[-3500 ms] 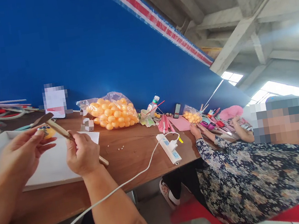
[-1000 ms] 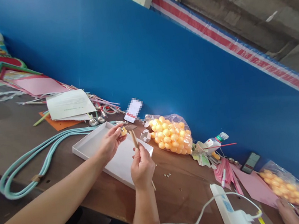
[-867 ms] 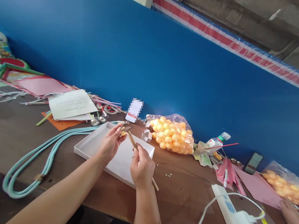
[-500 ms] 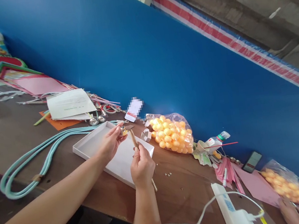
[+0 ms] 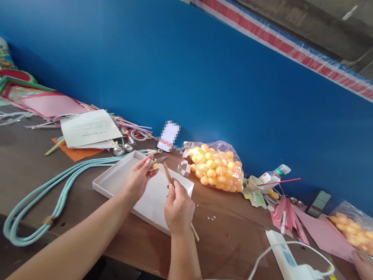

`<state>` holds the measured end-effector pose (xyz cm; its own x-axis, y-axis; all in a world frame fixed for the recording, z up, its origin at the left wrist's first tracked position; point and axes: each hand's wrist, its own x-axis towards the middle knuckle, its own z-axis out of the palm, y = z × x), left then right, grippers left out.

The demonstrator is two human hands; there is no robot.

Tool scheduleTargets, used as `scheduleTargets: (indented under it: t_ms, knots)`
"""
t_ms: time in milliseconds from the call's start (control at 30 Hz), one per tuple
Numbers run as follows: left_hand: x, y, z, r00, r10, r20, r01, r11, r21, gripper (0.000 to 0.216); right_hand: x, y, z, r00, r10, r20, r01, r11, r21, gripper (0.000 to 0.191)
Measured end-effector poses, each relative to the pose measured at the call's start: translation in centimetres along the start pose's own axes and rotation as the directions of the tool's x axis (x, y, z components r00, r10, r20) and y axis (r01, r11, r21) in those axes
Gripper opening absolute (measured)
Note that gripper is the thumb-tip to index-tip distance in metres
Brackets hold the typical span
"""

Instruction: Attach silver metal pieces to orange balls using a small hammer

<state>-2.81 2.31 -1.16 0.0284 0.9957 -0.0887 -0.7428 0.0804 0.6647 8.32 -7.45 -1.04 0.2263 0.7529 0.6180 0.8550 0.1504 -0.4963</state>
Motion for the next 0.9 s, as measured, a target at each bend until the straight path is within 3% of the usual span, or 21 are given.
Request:
scheduleTargets:
  t_ms: [200, 900]
  knots:
    - [0.02, -0.12, -0.03, 0.999, 0.039, -0.004, -0.039, 0.998, 0.042, 0.038, -0.03, 0.13, 0.13, 1.0, -0.002, -0.023, 0.003, 1.0, 0.031, 0.037]
    - [0.15, -0.24, -0.18, 0.999, 0.011, -0.05, -0.008, 0.999, 0.053, 0.032, -0.16, -0.08, -0.09, 0.992, 0.047, 0.119, -0.045, 0.999, -0.019, 0.033]
